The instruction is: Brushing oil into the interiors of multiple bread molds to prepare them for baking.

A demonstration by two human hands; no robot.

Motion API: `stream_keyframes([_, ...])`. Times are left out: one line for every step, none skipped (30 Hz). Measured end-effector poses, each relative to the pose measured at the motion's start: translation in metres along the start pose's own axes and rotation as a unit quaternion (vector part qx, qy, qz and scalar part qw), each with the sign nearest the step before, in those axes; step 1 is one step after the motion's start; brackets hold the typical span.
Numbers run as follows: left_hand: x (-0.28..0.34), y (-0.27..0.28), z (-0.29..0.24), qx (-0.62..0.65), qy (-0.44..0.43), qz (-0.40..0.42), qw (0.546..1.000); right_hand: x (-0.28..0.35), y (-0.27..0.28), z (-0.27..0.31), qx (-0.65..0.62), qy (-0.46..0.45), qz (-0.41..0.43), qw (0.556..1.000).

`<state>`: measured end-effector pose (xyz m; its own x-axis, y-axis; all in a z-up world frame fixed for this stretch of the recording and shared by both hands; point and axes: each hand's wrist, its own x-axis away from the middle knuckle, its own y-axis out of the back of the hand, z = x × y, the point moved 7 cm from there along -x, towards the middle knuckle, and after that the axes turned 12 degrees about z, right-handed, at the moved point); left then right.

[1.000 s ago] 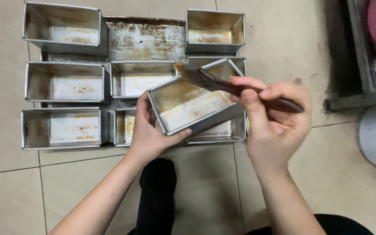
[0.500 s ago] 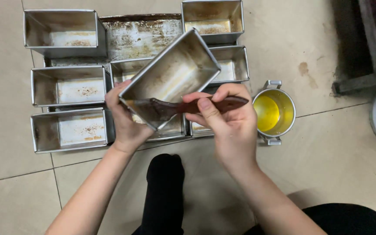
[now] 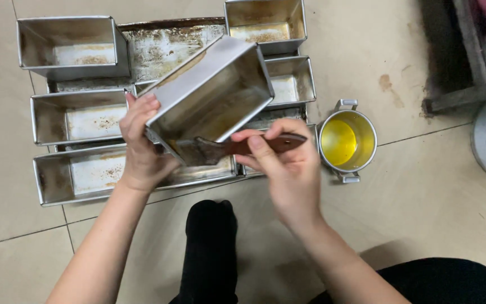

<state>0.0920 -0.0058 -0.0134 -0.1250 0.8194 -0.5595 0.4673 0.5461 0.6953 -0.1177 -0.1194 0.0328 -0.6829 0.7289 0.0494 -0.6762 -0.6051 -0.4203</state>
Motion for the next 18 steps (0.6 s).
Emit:
stream_keyframes([-0.002, 0.005, 0.007, 0.000, -0.002, -0.001, 1.000, 0.007, 0.006, 0.011, 0.000, 0.002, -0.001, 1.000])
stream_keyframes([-0.005, 0.009, 0.016, -0.006, 0.017, 0.000, 1.000, 0.013, 0.012, 0.025, 0.017, 0.018, -0.007, 1.000])
stream_keyframes([-0.012, 0.015, 0.029, -0.016, 0.033, -0.003, 0.999, 0.015, 0.018, 0.040, 0.033, 0.039, -0.011, 0.999])
stream_keyframes([-0.019, 0.021, 0.044, -0.020, 0.026, -0.008, 0.999, 0.019, 0.027, 0.048, 0.033, 0.048, -0.007, 0.998])
stream_keyframes([-0.026, 0.028, 0.065, -0.002, 0.057, -0.017, 0.998, 0.023, 0.043, 0.059, 0.046, 0.066, -0.049, 0.996])
stream_keyframes([-0.033, 0.036, 0.086, 0.017, 0.088, -0.026, 0.996, 0.027, 0.059, 0.069, 0.058, 0.084, -0.091, 0.991])
stream_keyframes([-0.043, 0.046, 0.098, 0.015, 0.083, -0.031, 0.996, 0.028, 0.070, 0.073, 0.059, 0.091, -0.088, 0.990])
stream_keyframes([-0.053, 0.054, 0.113, -0.001, 0.105, -0.016, 0.994, 0.031, 0.086, 0.076, 0.058, 0.097, -0.121, 0.986])
stream_keyframes([-0.061, 0.060, 0.127, -0.014, 0.128, 0.001, 0.992, 0.036, 0.102, 0.079, 0.057, 0.101, -0.157, 0.981])
stream_keyframes([-0.070, 0.059, 0.139, -0.014, 0.126, -0.002, 0.992, 0.037, 0.117, 0.079, 0.058, 0.104, -0.156, 0.981])
stream_keyframes([-0.080, 0.054, 0.155, -0.001, 0.148, 0.035, 0.988, 0.040, 0.134, 0.079, 0.072, 0.117, -0.179, 0.974])
stream_keyframes([-0.089, 0.048, 0.171, 0.013, 0.169, 0.073, 0.983, 0.043, 0.151, 0.078, 0.086, 0.129, -0.201, 0.967])
stream_keyframes([-0.092, 0.039, 0.182, 0.011, 0.168, 0.075, 0.983, 0.044, 0.163, 0.076, 0.084, 0.129, -0.202, 0.967])
stream_keyframes([-0.093, 0.024, 0.197, 0.074, 0.192, 0.103, 0.973, 0.046, 0.175, 0.077, 0.105, 0.147, -0.210, 0.961])
stream_keyframes([-0.094, 0.006, 0.210, 0.140, 0.215, 0.131, 0.958, 0.049, 0.187, 0.079, 0.128, 0.164, -0.220, 0.953])
stream_keyframes([-0.094, -0.004, 0.216, 0.141, 0.216, 0.133, 0.957, 0.048, 0.193, 0.078, 0.128, 0.162, -0.222, 0.953])
stream_keyframes([-0.096, -0.017, 0.223, 0.150, 0.222, 0.149, 0.952, 0.048, 0.199, 0.078, 0.141, 0.161, -0.227, 0.950])
stream_keyframes([-0.097, -0.030, 0.229, 0.159, 0.228, 0.165, 0.946, 0.048, 0.205, 0.079, 0.154, 0.160, -0.232, 0.947])
